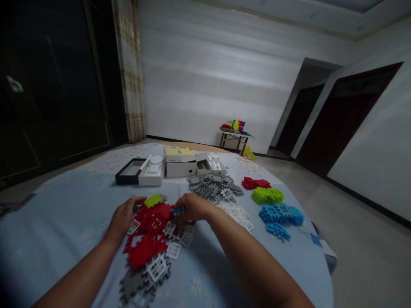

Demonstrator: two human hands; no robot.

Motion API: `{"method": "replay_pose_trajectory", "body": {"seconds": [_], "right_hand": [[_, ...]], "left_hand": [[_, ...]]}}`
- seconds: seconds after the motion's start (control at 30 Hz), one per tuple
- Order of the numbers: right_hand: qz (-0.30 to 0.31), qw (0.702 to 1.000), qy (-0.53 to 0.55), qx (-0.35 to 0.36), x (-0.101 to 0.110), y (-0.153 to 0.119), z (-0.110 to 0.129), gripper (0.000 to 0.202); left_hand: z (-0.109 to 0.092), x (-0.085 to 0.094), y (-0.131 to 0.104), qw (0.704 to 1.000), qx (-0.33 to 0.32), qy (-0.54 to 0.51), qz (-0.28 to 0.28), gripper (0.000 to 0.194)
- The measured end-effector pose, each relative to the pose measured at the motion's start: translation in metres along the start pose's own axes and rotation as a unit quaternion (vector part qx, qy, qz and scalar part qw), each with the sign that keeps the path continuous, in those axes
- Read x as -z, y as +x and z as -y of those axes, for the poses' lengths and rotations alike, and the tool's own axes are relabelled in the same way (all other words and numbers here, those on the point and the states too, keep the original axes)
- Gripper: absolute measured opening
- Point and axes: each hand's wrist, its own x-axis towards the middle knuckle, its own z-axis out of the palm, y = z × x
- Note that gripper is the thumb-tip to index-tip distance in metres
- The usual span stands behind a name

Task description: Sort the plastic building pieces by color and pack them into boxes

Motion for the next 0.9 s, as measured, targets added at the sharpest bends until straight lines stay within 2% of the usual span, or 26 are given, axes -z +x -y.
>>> {"method": "replay_pose_trajectory", "body": {"seconds": [0.1, 0.23, 0.3, 0.4, 0.5, 0.57, 0.67, 0.77, 0.9], "right_hand": [[0.018, 0.999, 0.047, 0.002, 0.003, -0.017, 0.0, 0.037], [-0.049, 0.997, 0.056, -0.024, 0.005, -0.025, -0.001, 0.028], [-0.074, 0.995, 0.035, -0.059, 0.0, -0.026, -0.001, 0.033], [-0.057, 0.993, 0.015, -0.103, -0.014, -0.025, 0.002, 0.045], [-0.054, 0.992, 0.013, -0.114, -0.024, -0.024, 0.007, 0.046], [-0.079, 0.99, 0.026, -0.114, -0.025, -0.026, 0.009, 0.05], [-0.131, 0.983, 0.04, -0.121, -0.017, -0.035, 0.005, 0.06], [-0.181, 0.972, 0.032, -0.145, -0.003, -0.054, -0.011, 0.062], [-0.249, 0.937, 0.002, -0.247, 0.017, -0.097, -0.041, 0.058]], "left_hand": [[-0.003, 0.0, -0.002, 1.0, -0.007, 0.013, 0.003, 0.055], [-0.009, -0.001, -0.004, 0.999, -0.027, 0.036, 0.012, 0.054], [-0.013, -0.002, -0.006, 0.998, -0.038, 0.048, 0.023, 0.051], [-0.017, -0.004, -0.009, 0.995, -0.05, 0.071, 0.045, 0.05], [-0.019, -0.005, -0.011, 0.991, -0.065, 0.099, 0.063, 0.051], [-0.02, -0.004, -0.012, 0.989, -0.074, 0.108, 0.068, 0.051], [-0.019, -0.001, -0.01, 0.988, -0.07, 0.118, 0.072, 0.052], [-0.015, 0.003, -0.004, 0.986, -0.053, 0.138, 0.079, 0.048], [-0.002, 0.006, 0.006, 0.982, -0.068, 0.166, 0.064, 0.046]]}}
